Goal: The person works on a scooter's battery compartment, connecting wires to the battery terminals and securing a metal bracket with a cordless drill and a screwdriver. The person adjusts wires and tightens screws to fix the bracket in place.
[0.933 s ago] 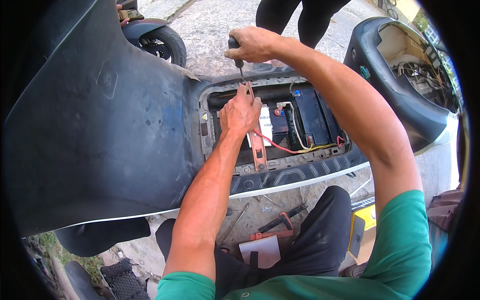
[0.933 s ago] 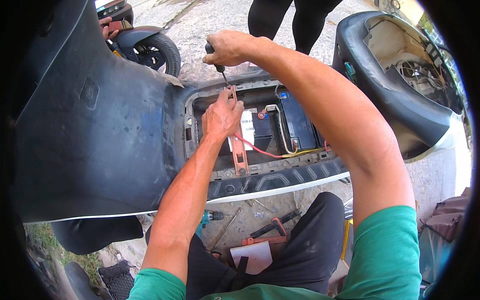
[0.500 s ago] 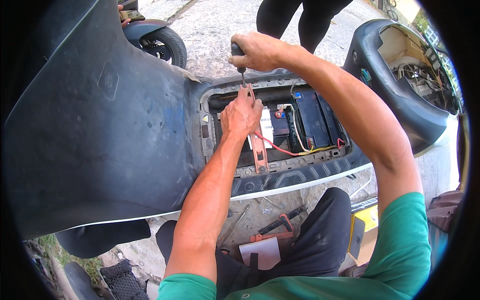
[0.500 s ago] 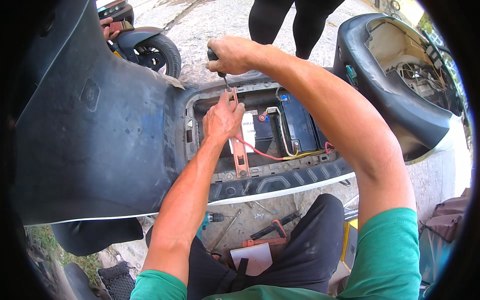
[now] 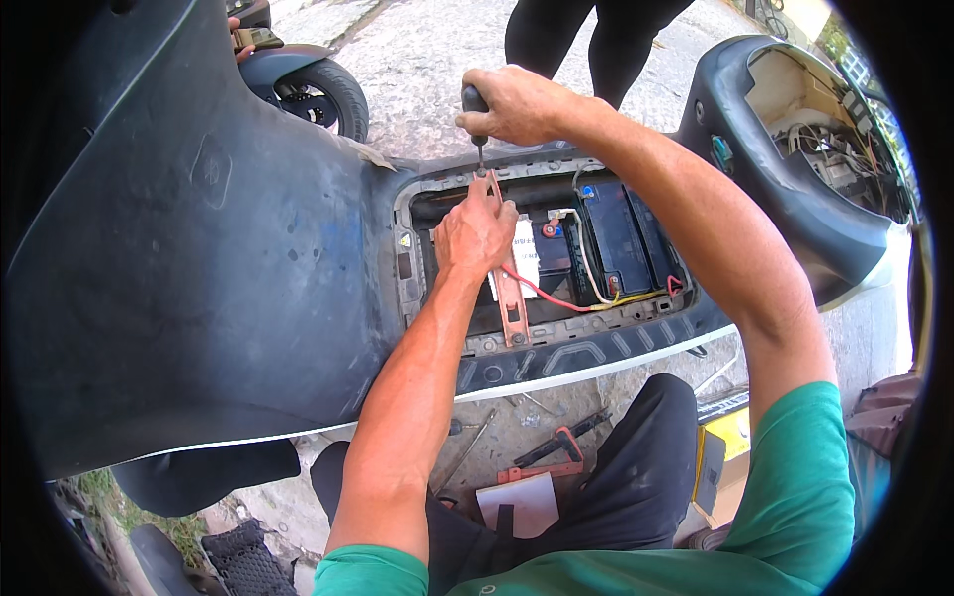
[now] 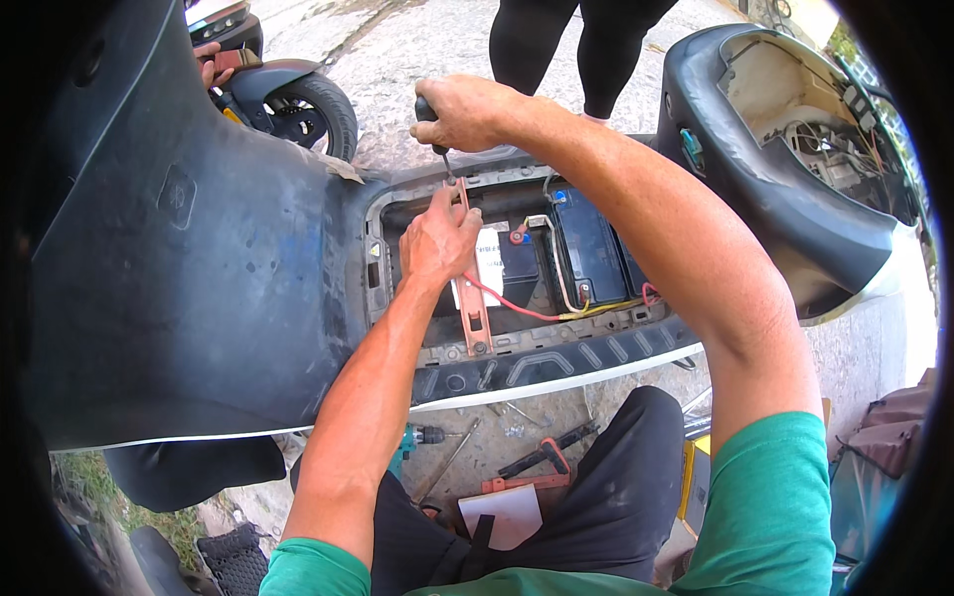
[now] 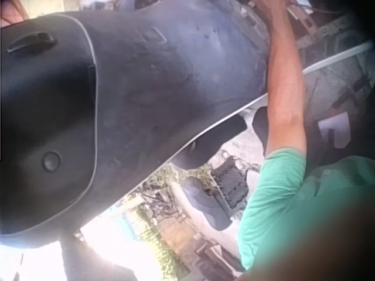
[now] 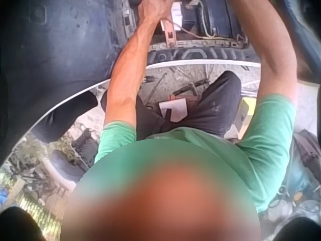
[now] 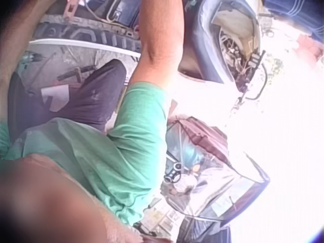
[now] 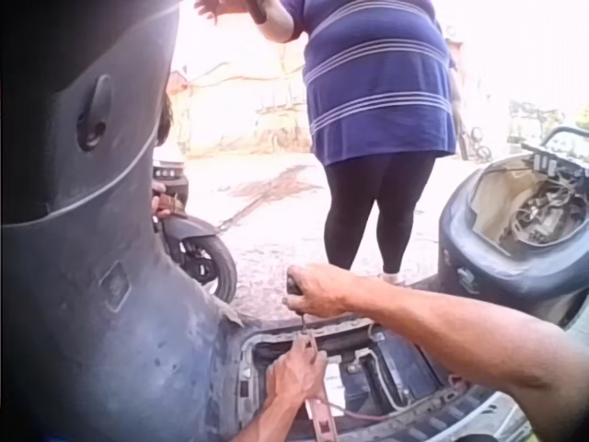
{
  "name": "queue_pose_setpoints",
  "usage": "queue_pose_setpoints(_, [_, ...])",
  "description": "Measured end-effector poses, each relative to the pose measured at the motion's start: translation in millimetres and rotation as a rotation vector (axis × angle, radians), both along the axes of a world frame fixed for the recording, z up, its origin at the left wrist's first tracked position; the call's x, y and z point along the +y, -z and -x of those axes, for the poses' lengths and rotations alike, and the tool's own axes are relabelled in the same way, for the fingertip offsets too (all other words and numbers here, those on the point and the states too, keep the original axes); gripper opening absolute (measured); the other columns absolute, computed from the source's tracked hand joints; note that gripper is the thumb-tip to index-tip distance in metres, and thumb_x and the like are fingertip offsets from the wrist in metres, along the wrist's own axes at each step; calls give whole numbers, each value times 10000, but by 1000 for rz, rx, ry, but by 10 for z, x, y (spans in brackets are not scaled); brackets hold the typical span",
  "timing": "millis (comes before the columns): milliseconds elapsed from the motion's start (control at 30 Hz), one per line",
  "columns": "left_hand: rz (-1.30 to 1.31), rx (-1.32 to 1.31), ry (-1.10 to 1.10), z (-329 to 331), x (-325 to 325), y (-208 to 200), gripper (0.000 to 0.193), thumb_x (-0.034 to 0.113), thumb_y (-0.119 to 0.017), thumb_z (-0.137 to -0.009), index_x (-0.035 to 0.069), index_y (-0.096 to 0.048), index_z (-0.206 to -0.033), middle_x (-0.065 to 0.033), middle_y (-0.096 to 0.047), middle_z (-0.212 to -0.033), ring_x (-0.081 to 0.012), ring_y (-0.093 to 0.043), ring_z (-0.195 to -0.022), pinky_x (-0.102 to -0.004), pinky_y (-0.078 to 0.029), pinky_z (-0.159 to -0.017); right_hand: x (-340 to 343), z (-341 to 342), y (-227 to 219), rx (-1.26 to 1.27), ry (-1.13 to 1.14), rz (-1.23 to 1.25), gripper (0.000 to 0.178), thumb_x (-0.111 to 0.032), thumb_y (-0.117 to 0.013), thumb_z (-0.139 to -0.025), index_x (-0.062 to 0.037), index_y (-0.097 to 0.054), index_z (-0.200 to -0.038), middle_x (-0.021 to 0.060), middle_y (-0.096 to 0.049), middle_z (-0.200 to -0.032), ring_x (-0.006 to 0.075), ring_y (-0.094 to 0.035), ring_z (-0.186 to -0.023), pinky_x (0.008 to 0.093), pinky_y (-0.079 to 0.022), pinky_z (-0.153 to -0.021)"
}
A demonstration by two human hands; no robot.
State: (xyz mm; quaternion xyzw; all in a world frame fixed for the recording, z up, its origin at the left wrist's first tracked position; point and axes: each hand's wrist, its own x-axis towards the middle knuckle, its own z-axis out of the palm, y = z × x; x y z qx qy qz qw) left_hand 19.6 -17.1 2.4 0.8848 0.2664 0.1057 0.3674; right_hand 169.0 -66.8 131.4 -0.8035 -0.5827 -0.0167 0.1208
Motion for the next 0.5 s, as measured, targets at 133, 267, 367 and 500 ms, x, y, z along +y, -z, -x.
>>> queue_pose_setpoints(133, [-9,-4,3,-8,-1,12,560,409,-613,-912,110,-581,-1384,-267,-728,-1113,-478,-669,-1100,-546,-499,-977,14,-17,20,25,-10,-35,425,-382,-636,-999,31,-644,-1096,226,-716,-825,347,-732,-765,411,-605,-723])
queue_pose_setpoints(267, [0,-1,3,6,-2,-19,559,410,-616,-912,110,-584,-1383,-260,-731,-1116,-476,-669,-1104,-545,-499,-979,18,31,25,17,-13,-23,430,-385,-637,-998,34,-651,-1094,229,-712,-813,340,-732,-752,408,-608,-707])
queue_pose_setpoints(367, [6,-14,2,6,-11,-17,557,409,-619,-912,112,-586,-1382,-257,-732,-1115,-476,-669,-1103,-545,-498,-980,26,13,61,1,4,-9,429,-388,-630,-1002,29,-652,-1098,231,-711,-816,334,-729,-743,406,-610,-706])
queue_pose_setpoints(500, [3,-6,-4,5,-6,-14,555,407,-622,-912,113,-587,-1382,-257,-732,-1117,-475,-668,-1106,-543,-498,-983,27,45,23,18,9,17,418,-367,-636,-993,36,-645,-1103,238,-709,-829,350,-726,-749,419,-603,-705])
